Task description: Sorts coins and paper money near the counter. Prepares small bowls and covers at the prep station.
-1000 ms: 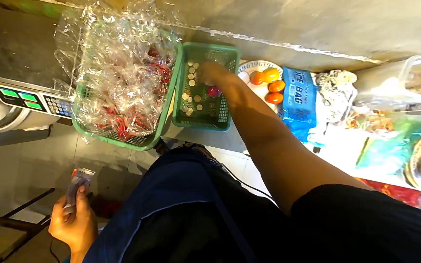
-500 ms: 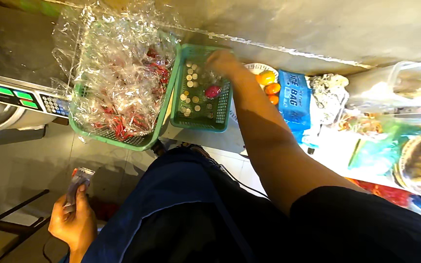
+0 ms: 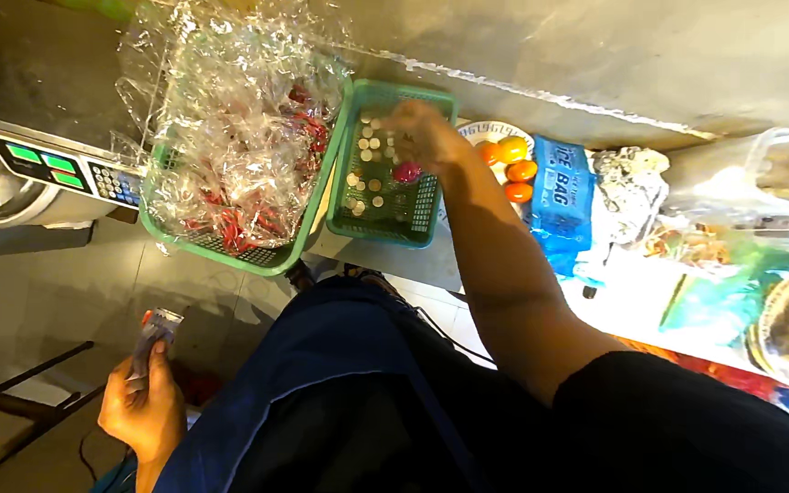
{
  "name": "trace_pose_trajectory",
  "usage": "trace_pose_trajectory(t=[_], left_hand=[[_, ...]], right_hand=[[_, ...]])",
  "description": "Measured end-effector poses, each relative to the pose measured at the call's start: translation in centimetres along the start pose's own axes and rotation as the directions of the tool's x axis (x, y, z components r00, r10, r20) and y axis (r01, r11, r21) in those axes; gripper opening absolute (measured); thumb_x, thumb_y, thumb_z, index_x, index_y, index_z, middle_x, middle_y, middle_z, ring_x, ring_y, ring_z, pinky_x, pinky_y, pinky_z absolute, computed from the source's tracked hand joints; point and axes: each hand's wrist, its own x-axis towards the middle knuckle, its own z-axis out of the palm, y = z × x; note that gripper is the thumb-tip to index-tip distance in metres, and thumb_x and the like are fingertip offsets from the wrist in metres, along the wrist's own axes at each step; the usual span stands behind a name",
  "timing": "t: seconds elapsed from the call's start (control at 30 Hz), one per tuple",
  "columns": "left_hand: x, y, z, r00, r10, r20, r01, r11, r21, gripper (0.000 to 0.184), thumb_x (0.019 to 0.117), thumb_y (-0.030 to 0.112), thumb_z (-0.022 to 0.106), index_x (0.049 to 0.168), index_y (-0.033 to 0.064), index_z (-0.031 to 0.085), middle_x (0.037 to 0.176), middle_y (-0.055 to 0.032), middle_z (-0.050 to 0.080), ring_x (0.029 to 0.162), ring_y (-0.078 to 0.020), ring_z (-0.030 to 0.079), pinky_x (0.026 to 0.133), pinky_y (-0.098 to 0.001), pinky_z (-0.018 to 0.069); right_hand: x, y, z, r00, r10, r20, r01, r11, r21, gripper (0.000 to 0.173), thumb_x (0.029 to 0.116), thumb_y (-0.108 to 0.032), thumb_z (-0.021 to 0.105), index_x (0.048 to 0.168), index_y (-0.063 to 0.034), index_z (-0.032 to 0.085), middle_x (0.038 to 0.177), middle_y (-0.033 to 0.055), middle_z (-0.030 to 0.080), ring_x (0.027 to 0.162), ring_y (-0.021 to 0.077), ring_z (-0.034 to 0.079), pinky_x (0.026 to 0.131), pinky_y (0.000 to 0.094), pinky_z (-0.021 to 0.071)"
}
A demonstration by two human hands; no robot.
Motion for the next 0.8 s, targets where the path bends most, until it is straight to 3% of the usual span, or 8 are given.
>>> trace_pose_trajectory(t=[0.03,0.1,0.17,0.23,0.3,0.37,0.5,0.8], left_hand=[[-0.1,-0.1,0.0,1.0,-0.007,0.0,0.007,1.0,-0.001,0.027,0.0926,0.005,0.071,0.099,-0.0206,0.063,0.092,-0.0191,0.071,0.09,0.0034,0.066,0.085,-0.0119,0.0521],[-0.2,-0.2,0.2,1.0,-0.006,-0.002,0.006,1.0,-0.003,0.028,0.0928,0.006,0.071,0.099,-0.0201,0.064,0.092,-0.0196,0.071,0.089,0.003,0.066,0.085,-0.0125,0.0526],[-0.3,-0.3,0.4,1.0,0.009,-0.01,-0.009,1.0,0.012,0.028,0.093,0.008,0.071,0.098,-0.0192,0.065,0.091,-0.0196,0.071,0.088,0.0026,0.067,0.083,-0.0124,0.0524],[-0.3,-0.3,0.6,1.0,0.014,-0.017,-0.014,1.0,0.003,0.027,0.0928,0.007,0.071,0.097,-0.0186,0.065,0.09,-0.0189,0.071,0.087,0.0027,0.067,0.082,-0.0124,0.0528],[-0.3,-0.3,0.7,1.0,0.013,-0.011,-0.013,1.0,-0.024,0.026,0.0928,0.006,0.071,0.098,-0.0183,0.065,0.09,-0.0175,0.071,0.086,0.0028,0.067,0.082,-0.0126,0.0538],[-0.4,0.0,0.9,1.0,0.027,-0.005,-0.027,0.999,-0.045,0.025,0.0926,0.005,0.071,0.098,-0.0185,0.065,0.091,-0.0166,0.072,0.087,0.0025,0.068,0.082,-0.0132,0.0543],[-1.0,0.4,1.2,0.999,0.051,0.006,-0.05,0.997,-0.054,0.026,0.0928,0.005,0.07,0.099,-0.0195,0.064,0.092,-0.0184,0.072,0.089,0.002,0.068,0.084,-0.0133,0.054],[-2.2,0.6,1.7,0.998,0.061,0.015,-0.06,0.996,-0.058,0.026,0.0936,0.007,0.071,0.098,-0.0177,0.065,0.09,-0.0166,0.072,0.087,0.001,0.068,0.083,-0.0151,0.0551]], right_hand=[[-1.2,-0.1,0.1,0.997,0.042,0.072,-0.049,0.993,0.112,0.015,0.1005,-0.02,0.054,0.114,-0.0128,0.053,0.088,-0.0023,0.06,0.067,0.007,0.057,0.059,0.0251,0.0506],[-2.7,0.8,0.7,0.979,0.125,0.16,-0.147,0.98,0.136,0.026,0.0977,-0.01,0.052,0.124,-0.0084,0.051,0.102,0.0033,0.064,0.08,0.0122,0.063,0.068,0.0297,0.056],[-3.6,2.1,2.2,0.961,0.208,0.182,-0.209,0.978,-0.01,0.027,0.0982,-0.011,0.058,0.124,-0.0041,0.055,0.095,0.0044,0.062,0.071,0.0102,0.058,0.062,0.0276,0.0523],[-4.1,3.4,4.0,0.958,0.236,0.163,-0.177,0.933,-0.312,0.022,0.099,-0.017,0.066,0.115,-0.0023,0.065,0.087,0.0077,0.063,0.063,0.0125,0.053,0.056,0.0301,0.0471],[-4.1,4.5,5.5,0.96,0.25,0.127,-0.131,0.799,-0.587,0.027,0.0965,-0.02,0.072,0.116,-0.0023,0.067,0.104,0.0187,0.068,0.09,0.0318,0.065,0.08,0.0534,0.0545],[-4.4,5.3,6.6,0.964,0.256,0.074,-0.114,0.646,-0.754,0.037,0.0955,-0.022,0.072,0.127,-0.0067,0.061,0.119,0.0235,0.067,0.111,0.0434,0.065,0.092,0.0655,0.0512],[-4.7,5.8,6.9,0.972,0.216,0.092,-0.063,0.62,-0.782,0.043,0.0968,-0.022,0.07,0.135,-0.01,0.057,0.121,0.0235,0.068,0.112,0.0451,0.066,0.092,0.0663,0.0512],[-4.0,5.9,5.7,0.98,0.185,0.078,-0.06,0.644,-0.763,0.024,0.1007,-0.018,0.063,0.122,-0.0065,0.065,0.116,0.0193,0.069,0.111,0.039,0.067,0.093,0.0624,0.0522]])
